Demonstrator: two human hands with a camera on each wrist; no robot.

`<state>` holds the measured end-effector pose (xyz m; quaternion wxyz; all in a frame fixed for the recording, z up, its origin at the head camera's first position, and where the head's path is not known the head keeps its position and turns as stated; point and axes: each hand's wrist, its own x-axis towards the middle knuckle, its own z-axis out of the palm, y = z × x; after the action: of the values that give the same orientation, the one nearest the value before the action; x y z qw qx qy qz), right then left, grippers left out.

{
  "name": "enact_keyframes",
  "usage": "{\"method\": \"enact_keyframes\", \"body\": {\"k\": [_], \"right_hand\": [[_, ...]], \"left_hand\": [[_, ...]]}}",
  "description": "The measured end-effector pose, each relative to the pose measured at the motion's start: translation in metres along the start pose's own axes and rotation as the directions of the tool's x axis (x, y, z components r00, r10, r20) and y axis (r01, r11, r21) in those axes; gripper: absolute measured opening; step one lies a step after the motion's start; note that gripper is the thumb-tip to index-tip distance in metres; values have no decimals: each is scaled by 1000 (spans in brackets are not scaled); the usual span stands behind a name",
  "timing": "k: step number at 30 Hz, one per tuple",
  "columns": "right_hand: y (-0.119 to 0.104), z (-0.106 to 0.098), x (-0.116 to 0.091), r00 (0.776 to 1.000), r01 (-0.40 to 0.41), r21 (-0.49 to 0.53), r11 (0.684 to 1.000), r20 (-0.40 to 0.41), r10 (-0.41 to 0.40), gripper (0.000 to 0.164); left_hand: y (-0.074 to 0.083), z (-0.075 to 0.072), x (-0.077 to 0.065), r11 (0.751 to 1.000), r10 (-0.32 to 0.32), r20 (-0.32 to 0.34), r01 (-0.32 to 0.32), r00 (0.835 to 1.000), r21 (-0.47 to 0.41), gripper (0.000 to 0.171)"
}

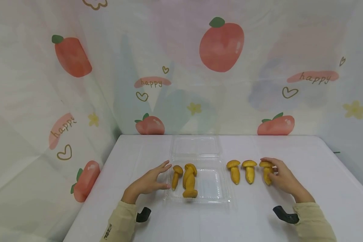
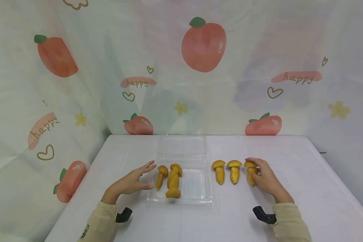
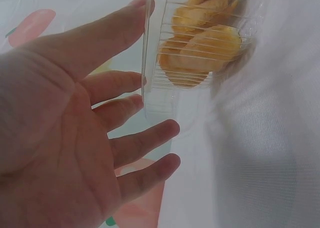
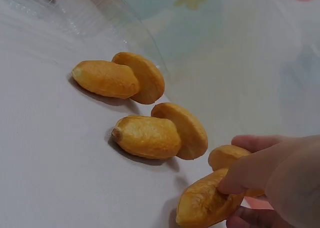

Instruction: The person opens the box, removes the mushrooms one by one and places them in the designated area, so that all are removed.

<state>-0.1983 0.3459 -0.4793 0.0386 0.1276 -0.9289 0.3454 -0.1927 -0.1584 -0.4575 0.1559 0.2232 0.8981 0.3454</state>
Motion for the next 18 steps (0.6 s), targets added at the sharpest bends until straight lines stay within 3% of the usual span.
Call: {"method": "enact_keyframes", "body": {"k": [8, 18], "right_hand": [[-2, 5, 1, 996, -66, 3, 998, 61, 65, 54], [-2, 11, 1, 994, -91, 3, 996, 64, 90, 55]], "left_hand": [[0, -1, 0, 1000, 2, -1, -2, 1000, 0, 83], [1, -1, -1, 1000, 4, 4, -4, 1000, -3, 82]]}}
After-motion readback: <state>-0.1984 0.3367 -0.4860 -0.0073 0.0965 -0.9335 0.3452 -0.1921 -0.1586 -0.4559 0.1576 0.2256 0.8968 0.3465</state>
